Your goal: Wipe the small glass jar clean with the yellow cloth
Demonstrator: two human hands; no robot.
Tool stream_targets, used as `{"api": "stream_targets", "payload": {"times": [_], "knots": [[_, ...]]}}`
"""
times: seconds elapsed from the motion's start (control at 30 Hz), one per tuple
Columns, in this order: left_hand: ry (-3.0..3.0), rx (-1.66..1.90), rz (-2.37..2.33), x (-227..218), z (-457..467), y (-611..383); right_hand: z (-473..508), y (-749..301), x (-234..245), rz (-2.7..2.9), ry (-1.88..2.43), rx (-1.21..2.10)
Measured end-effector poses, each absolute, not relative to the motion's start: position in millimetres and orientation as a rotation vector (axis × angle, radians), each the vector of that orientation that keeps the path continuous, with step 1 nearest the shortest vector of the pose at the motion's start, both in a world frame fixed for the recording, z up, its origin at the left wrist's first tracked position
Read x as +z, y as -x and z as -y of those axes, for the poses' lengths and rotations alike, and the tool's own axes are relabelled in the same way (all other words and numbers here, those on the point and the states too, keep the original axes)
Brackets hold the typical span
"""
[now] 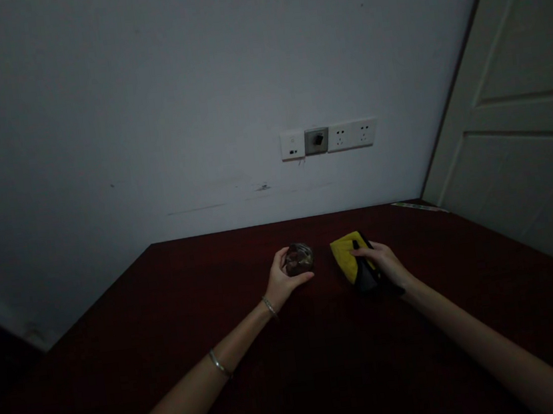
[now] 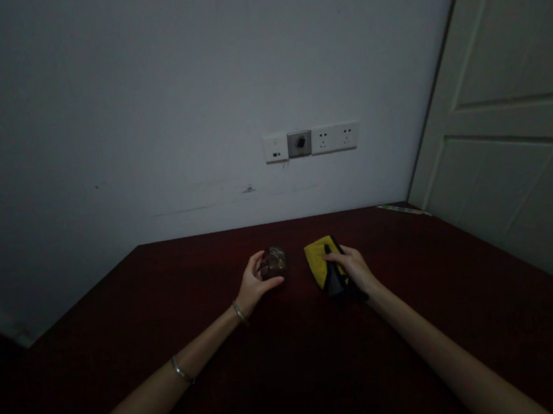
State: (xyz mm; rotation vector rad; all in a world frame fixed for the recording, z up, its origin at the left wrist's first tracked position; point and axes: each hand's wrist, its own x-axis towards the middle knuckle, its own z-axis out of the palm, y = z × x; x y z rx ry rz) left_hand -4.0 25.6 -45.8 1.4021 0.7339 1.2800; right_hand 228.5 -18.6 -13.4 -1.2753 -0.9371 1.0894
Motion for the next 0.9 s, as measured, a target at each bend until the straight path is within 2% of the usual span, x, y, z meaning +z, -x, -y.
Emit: {"api": "stream_targets", "payload": {"times": [0.37, 0.6, 0.9], "knots": [[-1.416, 1.396, -0.462, -26.2, 5.1, -6.8, 3.4, -224.0, 76.2, 1.168, 1.197, 0.886], [-1.368, 1.409, -0.458, -25.7, 16.0, -4.9, 13.7, -224.6, 85.8, 1.533, 1.162, 0.749], [-1.186, 1.436, -0.484, -20.9, 17.8, 1.6, 33.9, -206.4, 94.9, 2.018, 1.053, 0.391]]}}
